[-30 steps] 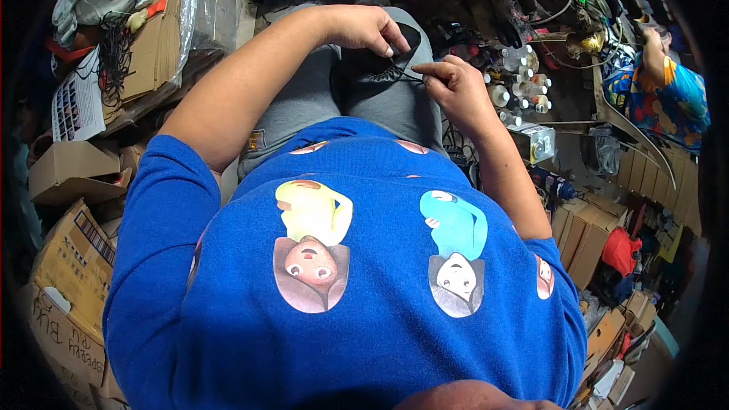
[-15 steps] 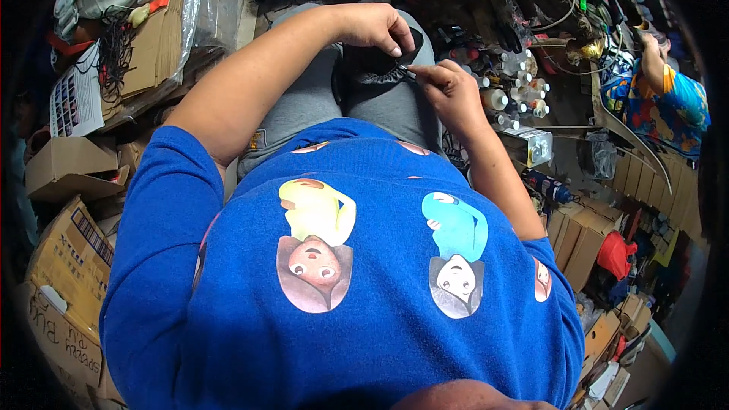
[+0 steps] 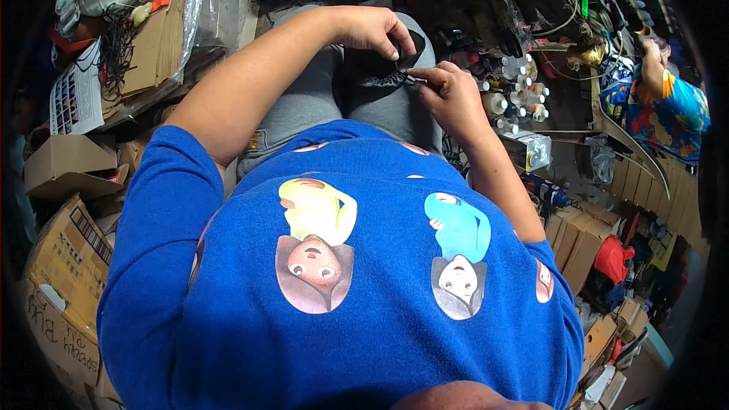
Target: Stitching a black leather shoe component using a needle and thread.
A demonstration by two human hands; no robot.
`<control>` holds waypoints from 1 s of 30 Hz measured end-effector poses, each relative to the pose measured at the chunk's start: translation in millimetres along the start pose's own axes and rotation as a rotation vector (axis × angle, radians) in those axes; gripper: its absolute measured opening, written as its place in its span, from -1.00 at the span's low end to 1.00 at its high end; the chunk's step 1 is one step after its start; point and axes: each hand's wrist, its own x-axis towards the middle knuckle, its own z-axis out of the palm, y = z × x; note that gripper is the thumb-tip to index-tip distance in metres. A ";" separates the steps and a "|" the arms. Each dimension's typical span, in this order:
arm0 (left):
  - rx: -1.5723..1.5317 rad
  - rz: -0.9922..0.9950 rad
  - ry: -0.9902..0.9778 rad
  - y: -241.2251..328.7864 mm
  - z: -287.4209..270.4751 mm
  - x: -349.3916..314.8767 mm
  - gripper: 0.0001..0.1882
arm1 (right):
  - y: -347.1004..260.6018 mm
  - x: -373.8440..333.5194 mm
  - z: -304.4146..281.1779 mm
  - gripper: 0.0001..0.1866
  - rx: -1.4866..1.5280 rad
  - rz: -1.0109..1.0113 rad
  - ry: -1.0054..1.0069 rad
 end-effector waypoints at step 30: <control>-0.098 -0.006 -0.015 -2.2 -0.4 -5.9 -0.57 | 0.4 0.9 11.9 -0.82 -0.021 -0.014 0.090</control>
